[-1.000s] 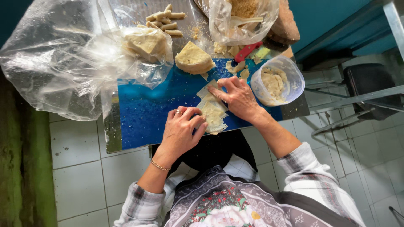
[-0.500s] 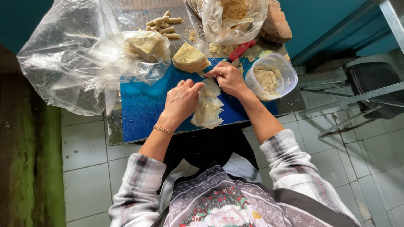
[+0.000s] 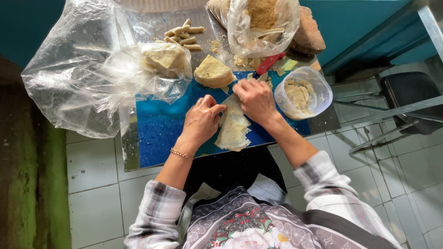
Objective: The person pinches off pieces of dough and shapes them by hand on a blue tray, pressing and folding each piece into form. They dip shaped pieces into a bag of brown powder and place finished dough pieces on the tray, with a container of dough pieces and a red-handled knife on the table.
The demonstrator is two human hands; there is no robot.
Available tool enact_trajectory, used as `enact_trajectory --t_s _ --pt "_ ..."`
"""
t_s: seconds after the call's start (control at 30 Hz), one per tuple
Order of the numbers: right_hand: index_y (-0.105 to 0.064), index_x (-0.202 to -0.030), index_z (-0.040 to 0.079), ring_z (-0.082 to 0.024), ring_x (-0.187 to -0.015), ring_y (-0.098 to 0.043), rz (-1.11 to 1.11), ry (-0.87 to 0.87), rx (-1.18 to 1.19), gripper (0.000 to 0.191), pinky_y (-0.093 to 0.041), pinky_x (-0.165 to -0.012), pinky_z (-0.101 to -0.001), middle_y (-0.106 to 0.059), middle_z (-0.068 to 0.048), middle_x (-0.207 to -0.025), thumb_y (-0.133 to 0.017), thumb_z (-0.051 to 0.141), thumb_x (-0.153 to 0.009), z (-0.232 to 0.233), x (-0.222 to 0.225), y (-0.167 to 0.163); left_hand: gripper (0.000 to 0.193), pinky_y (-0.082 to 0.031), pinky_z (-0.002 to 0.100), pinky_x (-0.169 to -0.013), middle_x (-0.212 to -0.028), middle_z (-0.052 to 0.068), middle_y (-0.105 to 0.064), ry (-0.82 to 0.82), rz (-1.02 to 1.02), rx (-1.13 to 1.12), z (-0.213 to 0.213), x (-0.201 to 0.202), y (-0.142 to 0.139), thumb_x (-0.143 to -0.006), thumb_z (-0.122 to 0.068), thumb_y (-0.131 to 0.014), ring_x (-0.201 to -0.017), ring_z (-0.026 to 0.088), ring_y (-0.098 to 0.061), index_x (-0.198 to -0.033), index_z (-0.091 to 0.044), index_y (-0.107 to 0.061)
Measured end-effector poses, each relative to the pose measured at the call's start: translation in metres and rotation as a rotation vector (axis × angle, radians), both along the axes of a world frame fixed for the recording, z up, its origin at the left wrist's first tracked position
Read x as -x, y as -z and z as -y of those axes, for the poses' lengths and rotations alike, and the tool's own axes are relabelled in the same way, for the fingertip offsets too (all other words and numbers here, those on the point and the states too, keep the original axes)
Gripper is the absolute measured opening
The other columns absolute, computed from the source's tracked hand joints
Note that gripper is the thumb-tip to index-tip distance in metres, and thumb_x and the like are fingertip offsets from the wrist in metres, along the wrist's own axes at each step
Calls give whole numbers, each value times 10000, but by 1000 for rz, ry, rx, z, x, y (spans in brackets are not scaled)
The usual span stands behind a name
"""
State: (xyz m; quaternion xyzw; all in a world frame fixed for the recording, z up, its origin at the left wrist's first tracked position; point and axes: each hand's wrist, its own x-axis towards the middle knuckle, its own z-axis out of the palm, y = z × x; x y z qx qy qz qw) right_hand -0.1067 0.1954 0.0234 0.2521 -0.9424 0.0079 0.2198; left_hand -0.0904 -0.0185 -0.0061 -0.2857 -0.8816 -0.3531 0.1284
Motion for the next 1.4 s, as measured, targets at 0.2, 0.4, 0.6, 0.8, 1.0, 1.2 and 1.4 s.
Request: enact_trajectory --t_s 0.2,0.4,0.6,0.8,1.0,1.2,1.4 --pt "-723 -1271 191 -200 -939 -597 -163 -28 -339 456 -444 -714 -345 -647 -27 -1172 -658 142 -822 -13 -31 -17 229 -519 407 -755 -958 58 -593 5 -39 43 2 -5 -2 -836 -61 -685 -941 266 -626 -1038 -150 -746" --pt "-744 -1205 150 -243 -999 -603 -313 194 -163 234 -452 -775 -396 -651 -26 -1107 -683 120 -980 -69 75 -45 200 -511 408 -738 -943 65 -584 -24 -1 72 1 -6 -5 -832 -79 -699 -918 273 -617 -1017 -150 -729" --pt "-796 -837 98 -298 -1066 -593 68 472 -334 158 -442 -844 -457 -651 -189 -1095 -818 199 -718 -103 208 -19 233 -530 391 -741 -957 59 -594 -69 -61 21 4 -6 -2 -820 -68 -703 -939 261 -632 -1047 -120 -704" --pt "-716 -1165 66 -277 -883 -660 130 458 -380 326 -437 -884 -445 -722 -181 -943 -764 77 -843 -112 223 11 239 -529 390 -731 -952 55 -606 -113 -65 33 5 -6 1 -801 -67 -719 -929 255 -642 -1033 -120 -695" --pt "-778 -949 153 -226 -814 -671 -20 354 -243 232 -533 -731 -392 -721 -95 -859 -720 -5 -789 -109 226 21 218 -525 387 -732 -955 52 -612 -126 -68 -19 7 -5 -6 -818 -61 -720 -906 248 -649 -1027 -117 -694" --pt "-839 -941 168 -293 -819 -696 -120 292 229 147 -555 -734 -438 -759 -127 -919 -692 157 -948 -133 185 -12 196 -543 371 -736 -945 53 -652 -50 -41 -214 14 -10 -28 -884 -39 -702 -879 261 -672 -1064 -111 -723" --pt "-790 -1027 116 -142 -720 -676 238 352 623 186 -514 -681 -321 -723 -77 -800 -642 193 -946 -114 92 -62 188 -532 357 -732 -982 57 -674 -70 -15 -297 22 -36 -44 -906 -44 -713 -878 262 -671 -1075 -123 -740"
